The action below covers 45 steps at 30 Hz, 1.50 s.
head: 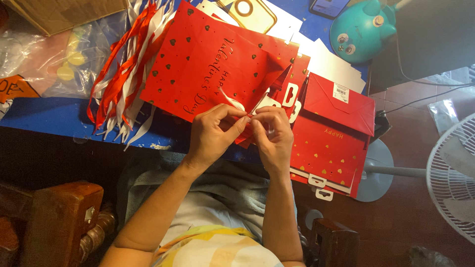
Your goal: The person assembles red Valentine's Day gift boxes by threading white and red ribbons through the box handles and tying them. The person works on multiple boxes sequentially, folding and securing the ribbons before stacking the finished boxes.
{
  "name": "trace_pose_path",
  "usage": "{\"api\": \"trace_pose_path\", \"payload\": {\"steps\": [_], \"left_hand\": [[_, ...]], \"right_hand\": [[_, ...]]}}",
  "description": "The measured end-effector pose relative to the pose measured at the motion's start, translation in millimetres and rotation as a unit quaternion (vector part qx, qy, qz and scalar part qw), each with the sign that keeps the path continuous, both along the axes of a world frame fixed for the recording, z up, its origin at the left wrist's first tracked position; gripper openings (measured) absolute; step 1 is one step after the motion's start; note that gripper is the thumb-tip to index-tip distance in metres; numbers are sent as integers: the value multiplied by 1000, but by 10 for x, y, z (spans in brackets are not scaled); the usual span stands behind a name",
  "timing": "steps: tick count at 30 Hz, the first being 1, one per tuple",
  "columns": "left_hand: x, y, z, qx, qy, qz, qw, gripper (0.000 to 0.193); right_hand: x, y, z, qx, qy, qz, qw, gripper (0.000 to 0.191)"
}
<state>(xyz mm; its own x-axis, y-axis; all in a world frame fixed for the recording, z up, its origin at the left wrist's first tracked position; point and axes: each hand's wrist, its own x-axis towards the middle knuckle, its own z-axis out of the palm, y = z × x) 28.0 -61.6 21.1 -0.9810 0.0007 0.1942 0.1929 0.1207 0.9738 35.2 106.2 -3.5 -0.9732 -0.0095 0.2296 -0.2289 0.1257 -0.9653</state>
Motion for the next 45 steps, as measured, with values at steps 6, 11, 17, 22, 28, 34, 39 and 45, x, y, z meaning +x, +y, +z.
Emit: {"api": "trace_pose_path", "payload": {"steps": [6,11,17,22,28,34,39,45], "left_hand": [[8,13,-12,16,-14,-1,1000,9],[10,9,-20,3,-4,1,1000,11],[16,-3,-6,20,6,-10,1000,14],[4,-1,9,39,-43,10,998,22],[-35,-57,7,-21,-18,11,1000,23],[-90,-90,8,-87,1,-2,996,28],[-109,-91,2,-99,-3,-4,995,31],[-103,-67,3,-141,-2,-5,990,27]], "right_hand": [[-2,74,13,-197,-45,1,979,4],[2,-45,125,-54,-42,-3,998,17],[-14,-91,162,97,42,-29,994,9],[14,-50,176,105,-63,-50,991,9],[21,-49,253,88,-52,-22,995,23],[5,-100,316,129,11,-26,991,21],[0,-85,333,158,-41,-43,986,21],[9,-62,327,199,25,-34,979,26]]}}
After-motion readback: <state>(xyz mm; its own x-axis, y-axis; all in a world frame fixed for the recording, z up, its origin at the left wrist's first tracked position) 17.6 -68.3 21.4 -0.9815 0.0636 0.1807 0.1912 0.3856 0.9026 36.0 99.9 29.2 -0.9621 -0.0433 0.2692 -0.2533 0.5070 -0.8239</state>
